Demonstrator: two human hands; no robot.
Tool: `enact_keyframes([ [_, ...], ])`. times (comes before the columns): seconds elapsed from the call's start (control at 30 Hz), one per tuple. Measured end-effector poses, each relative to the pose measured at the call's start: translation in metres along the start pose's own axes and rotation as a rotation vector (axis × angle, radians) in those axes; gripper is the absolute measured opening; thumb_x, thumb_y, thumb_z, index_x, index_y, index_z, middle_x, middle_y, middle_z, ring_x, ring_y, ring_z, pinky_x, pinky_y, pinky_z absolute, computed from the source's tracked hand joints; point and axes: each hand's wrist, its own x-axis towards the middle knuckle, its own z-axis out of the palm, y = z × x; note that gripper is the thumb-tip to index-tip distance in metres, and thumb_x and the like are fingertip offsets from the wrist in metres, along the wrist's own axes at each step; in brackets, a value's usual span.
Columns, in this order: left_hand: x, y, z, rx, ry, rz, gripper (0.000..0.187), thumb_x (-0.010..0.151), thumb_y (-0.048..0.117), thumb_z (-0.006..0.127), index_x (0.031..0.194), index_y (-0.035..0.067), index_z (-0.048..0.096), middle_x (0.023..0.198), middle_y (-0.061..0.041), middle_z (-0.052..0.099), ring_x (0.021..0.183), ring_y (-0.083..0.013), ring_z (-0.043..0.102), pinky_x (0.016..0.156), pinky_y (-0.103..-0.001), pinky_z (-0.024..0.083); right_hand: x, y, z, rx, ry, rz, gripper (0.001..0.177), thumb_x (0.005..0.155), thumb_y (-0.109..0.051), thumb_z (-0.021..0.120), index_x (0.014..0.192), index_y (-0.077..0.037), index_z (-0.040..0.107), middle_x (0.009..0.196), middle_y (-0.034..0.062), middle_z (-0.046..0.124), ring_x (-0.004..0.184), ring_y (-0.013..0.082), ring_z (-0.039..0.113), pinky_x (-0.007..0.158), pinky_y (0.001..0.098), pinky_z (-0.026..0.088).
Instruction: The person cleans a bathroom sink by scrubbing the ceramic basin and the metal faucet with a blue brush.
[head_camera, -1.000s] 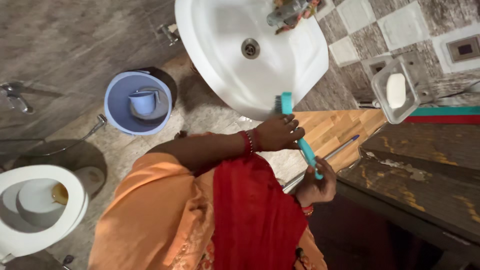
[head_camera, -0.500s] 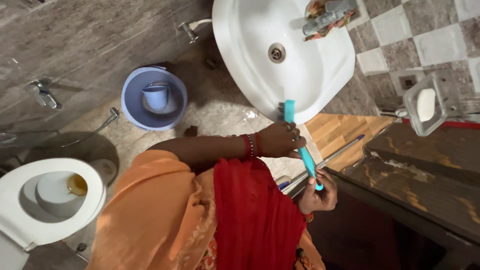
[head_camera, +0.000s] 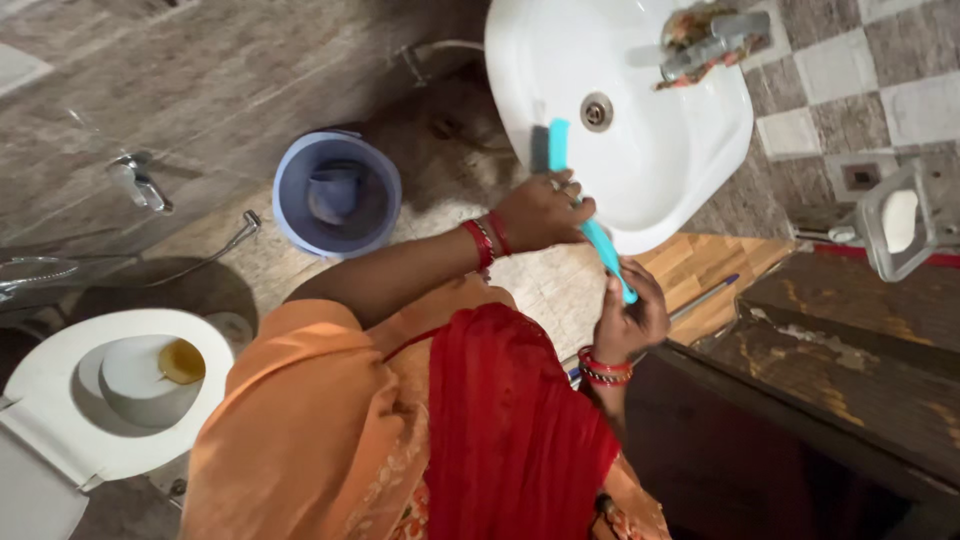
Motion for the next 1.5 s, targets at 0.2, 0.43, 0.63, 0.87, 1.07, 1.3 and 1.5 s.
enact_keyframes([
  [0.2,-0.006,0.049,0.019,-0.127,-0.01,0.063,0.048,0.089,0.052,0.068,0.107,0.008,0.064,0.09,-0.015,0.067,0.098,-0.0365,0.069,0.096,-0.046,0.052,-0.032,-0.012,-0.041,-0.081,0.066,-0.013,0.008,0.099,0.006,0.069,0.106,0.007,0.065,0.11,0.0229,0.072,0.108,0.0295,0.071,0.101,0.0412,0.059],
  [0.43,-0.011,0.017,0.024,-0.134,-0.054,0.056,0.047,0.095,0.049,0.068,0.112,0.006,0.066,0.096,-0.016,0.07,0.1,-0.0341,0.07,0.106,-0.049,0.051,-0.021,0.003,-0.016,0.048,0.055,0.061,0.011,0.097,0.006,0.069,0.106,0.005,0.064,0.114,0.0221,0.071,0.11,0.0291,0.071,0.095,0.0404,0.062],
  [0.63,-0.009,-0.074,-0.004,0.119,0.109,-0.064,0.051,0.091,0.048,0.073,0.12,0.007,0.066,0.114,-0.018,0.068,0.123,-0.0371,0.061,0.106,-0.047,0.049,0.042,0.024,0.057,0.026,-0.211,-0.033,0.022,0.092,0.008,0.074,0.113,0.002,0.068,0.119,0.0208,0.073,0.113,0.0282,0.071,0.094,0.0352,0.058],
  [0.87,0.003,-0.072,0.006,0.141,0.164,-0.205,0.047,0.089,0.04,0.078,0.121,0.007,0.066,0.123,-0.015,0.065,0.132,-0.036,0.056,0.111,-0.047,0.048,0.084,0.031,0.055,0.058,-0.348,-0.123,0.023,0.094,0.005,0.076,0.114,0.0,0.067,0.123,0.0154,0.072,0.114,0.0255,0.071,0.092,0.0339,0.058],
  [1.07,0.018,-0.094,0.018,0.168,0.214,-0.268,0.043,0.084,0.029,0.083,0.117,0.008,0.066,0.123,-0.013,0.066,0.13,-0.0352,0.058,0.099,-0.044,0.053,0.121,0.043,0.058,0.112,-0.451,-0.243,0.024,0.095,0.004,0.076,0.116,-0.001,0.066,0.124,0.0141,0.072,0.115,0.0258,0.071,0.089,0.0341,0.057],
  [1.3,0.042,-0.132,0.03,0.176,0.132,-0.261,0.041,0.087,0.029,0.081,0.117,0.008,0.064,0.124,-0.015,0.065,0.135,-0.0341,0.057,0.098,-0.045,0.053,0.149,0.066,0.075,0.143,-0.443,-0.221,0.022,0.096,0.003,0.074,0.116,-0.001,0.068,0.123,0.014,0.073,0.106,0.0221,0.073,0.082,0.0311,0.058],
  [1.5,0.082,-0.164,0.036,0.094,-0.049,-0.25,0.034,0.092,0.036,0.076,0.106,0.007,0.063,0.121,-0.018,0.066,0.133,-0.0399,0.054,0.097,-0.05,0.05,0.177,0.088,0.085,0.131,-0.428,-0.199,0.022,0.098,0.001,0.074,0.118,-0.002,0.068,0.123,0.0128,0.073,0.108,0.0201,0.072,0.086,0.0309,0.06],
])
